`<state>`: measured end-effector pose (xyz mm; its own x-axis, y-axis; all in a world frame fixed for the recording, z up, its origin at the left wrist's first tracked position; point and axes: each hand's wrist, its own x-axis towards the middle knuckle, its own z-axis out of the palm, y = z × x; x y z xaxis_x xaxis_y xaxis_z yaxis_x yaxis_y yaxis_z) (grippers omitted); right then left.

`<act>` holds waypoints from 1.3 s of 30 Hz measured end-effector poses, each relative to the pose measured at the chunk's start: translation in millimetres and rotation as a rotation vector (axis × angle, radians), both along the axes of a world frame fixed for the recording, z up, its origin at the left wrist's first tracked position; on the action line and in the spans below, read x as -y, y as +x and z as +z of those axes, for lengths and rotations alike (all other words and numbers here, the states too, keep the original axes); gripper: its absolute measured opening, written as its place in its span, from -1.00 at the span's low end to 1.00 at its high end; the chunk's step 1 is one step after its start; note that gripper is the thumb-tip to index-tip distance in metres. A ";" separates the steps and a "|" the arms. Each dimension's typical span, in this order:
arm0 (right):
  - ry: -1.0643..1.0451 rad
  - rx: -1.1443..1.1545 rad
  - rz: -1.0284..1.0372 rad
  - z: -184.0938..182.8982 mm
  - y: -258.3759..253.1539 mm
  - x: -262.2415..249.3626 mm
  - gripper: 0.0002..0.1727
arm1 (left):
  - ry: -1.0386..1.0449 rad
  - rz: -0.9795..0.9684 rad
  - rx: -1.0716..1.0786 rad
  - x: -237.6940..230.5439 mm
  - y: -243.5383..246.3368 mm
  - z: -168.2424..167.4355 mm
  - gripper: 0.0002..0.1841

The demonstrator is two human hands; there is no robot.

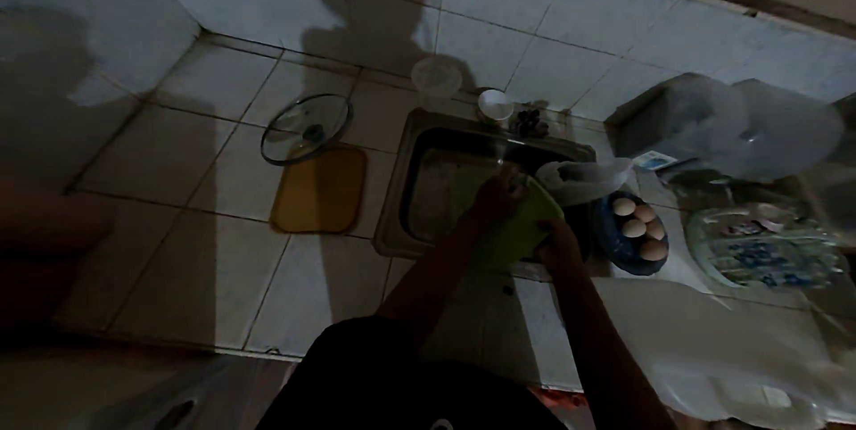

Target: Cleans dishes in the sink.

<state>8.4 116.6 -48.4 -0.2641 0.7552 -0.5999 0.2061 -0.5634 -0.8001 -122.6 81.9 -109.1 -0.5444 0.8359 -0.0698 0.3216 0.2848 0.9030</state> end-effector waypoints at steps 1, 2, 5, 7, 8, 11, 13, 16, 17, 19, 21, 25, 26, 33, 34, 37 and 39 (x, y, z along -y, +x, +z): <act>0.018 -0.006 -0.033 0.6 -3.5 2.8 -0.67 | -0.035 0.069 0.032 1.5 3.6 -0.8 -0.57; 0.028 -0.010 -0.072 0.7 -6.1 4.1 -0.65 | -0.096 0.135 0.071 6.1 8.3 1.0 -0.55; 0.044 -0.007 -0.184 2.2 -7.6 -3.8 -0.58 | -0.279 0.249 0.179 31.2 20.8 -1.0 -0.49; 0.061 0.012 -0.170 -1.1 -4.6 -11.2 -0.58 | -0.292 0.261 0.273 48.6 22.5 -9.7 -0.49; 0.068 0.023 -0.140 -3.8 -2.6 -13.4 -0.59 | -0.264 0.299 0.306 51.8 20.0 -10.0 -0.51; 0.103 0.090 0.009 2.8 -3.9 -5.3 -0.62 | -0.111 0.436 0.320 37.3 0.4 -1.4 -0.55; 0.115 0.106 0.099 7.0 -8.8 5.7 -0.59 | 0.047 0.348 0.259 20.7 -5.6 1.4 -0.53; 0.062 0.035 0.163 8.2 -7.4 8.7 -0.60 | 0.108 0.197 0.048 -2.8 -3.8 19.9 -0.55; 0.041 0.012 0.234 10.5 -2.3 3.3 -0.63 | 0.093 0.154 -0.047 -4.2 -4.0 24.3 -0.54; 0.100 0.036 0.386 14.3 3.0 -9.7 -0.66 | 0.118 0.007 -0.300 -6.7 -0.6 28.2 -0.62; 0.273 0.166 0.453 15.9 1.4 -12.7 -0.68 | 0.206 -0.076 -0.448 -10.9 9.9 25.4 -0.68; 0.462 0.280 0.372 14.7 7.7 2.8 -0.57 | 0.074 0.153 -0.312 -2.7 -18.2 -1.1 -0.63; 0.464 0.232 0.352 7.6 10.6 6.4 -0.58 | -0.013 0.241 -0.118 -1.7 -32.1 -3.2 -0.59; 0.483 0.319 0.872 13.6 7.9 -27.1 -0.61 | 0.228 0.100 -0.454 -9.8 -12.1 26.9 -0.72; 0.565 0.347 0.856 13.4 3.0 -25.4 -0.60 | 0.296 0.078 -0.444 -14.1 -3.3 33.1 -0.73; 0.682 0.378 0.648 11.9 -3.3 -11.0 -0.54 | 0.183 0.255 -0.092 -15.1 -10.5 38.2 -0.62; 0.665 0.328 0.577 9.8 -1.7 -4.7 -0.56 | 0.058 0.410 0.153 -19.4 -29.1 36.8 -0.51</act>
